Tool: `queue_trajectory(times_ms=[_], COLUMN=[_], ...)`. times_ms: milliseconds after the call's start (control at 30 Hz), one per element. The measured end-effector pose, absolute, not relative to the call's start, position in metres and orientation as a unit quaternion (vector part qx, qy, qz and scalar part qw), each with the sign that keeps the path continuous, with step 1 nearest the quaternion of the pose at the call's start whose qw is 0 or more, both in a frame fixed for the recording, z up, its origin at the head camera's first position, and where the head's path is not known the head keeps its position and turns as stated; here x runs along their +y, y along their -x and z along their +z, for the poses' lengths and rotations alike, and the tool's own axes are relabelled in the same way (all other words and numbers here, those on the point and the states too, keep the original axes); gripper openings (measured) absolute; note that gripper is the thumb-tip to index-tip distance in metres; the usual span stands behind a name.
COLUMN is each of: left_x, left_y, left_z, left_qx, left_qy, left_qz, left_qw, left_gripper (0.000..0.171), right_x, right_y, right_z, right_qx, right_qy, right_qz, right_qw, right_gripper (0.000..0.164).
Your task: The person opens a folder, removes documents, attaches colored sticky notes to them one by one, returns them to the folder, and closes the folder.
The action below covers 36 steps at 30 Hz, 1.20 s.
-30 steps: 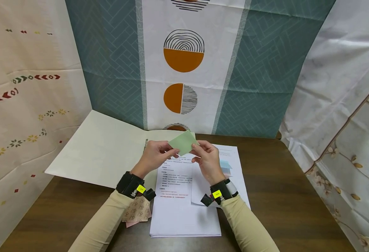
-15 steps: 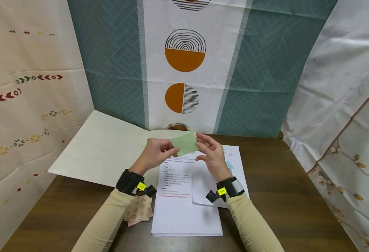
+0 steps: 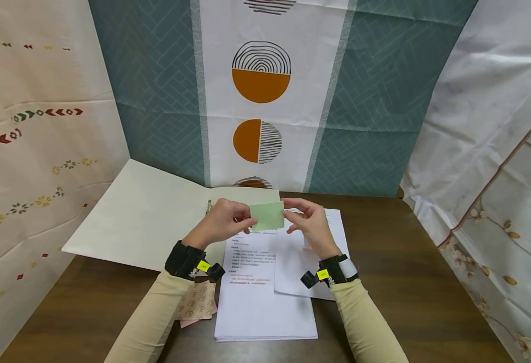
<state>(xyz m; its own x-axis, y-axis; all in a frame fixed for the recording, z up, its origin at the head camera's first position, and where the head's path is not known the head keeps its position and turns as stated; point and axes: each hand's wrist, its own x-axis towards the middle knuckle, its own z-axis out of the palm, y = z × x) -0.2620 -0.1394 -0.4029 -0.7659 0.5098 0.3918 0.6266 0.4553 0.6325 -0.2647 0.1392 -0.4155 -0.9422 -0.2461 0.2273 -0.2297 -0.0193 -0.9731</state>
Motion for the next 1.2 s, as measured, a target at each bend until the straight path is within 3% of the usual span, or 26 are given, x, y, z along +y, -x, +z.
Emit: queue_trajectory(times_ms=[500, 833, 1200], left_x=[-0.139, -0.138, -0.138], left_y=[0.259, 0.261, 0.263], left_z=[-0.398, -0.403, -0.407], left_qx=[-0.854, -0.84, -0.833], left_qy=[0.335, 0.336, 0.296], left_qz=[-0.397, -0.418, -0.458], left_qw=[0.032, 0.079, 0.091], left_gripper=[0.015, 0.007, 0.025], right_x=[0.135, 0.131, 0.128], right_y=[0.262, 0.262, 0.263], right_z=[-0.418, -0.42, -0.422], right_qx=[0.739, 0.737, 0.708], right_qy=[0.156, 0.135, 0.108], right_qz=[-0.655, -0.661, -0.695], right_qw=[0.007, -0.034, -0.063], right_gripper=[0.026, 0.022, 0.022])
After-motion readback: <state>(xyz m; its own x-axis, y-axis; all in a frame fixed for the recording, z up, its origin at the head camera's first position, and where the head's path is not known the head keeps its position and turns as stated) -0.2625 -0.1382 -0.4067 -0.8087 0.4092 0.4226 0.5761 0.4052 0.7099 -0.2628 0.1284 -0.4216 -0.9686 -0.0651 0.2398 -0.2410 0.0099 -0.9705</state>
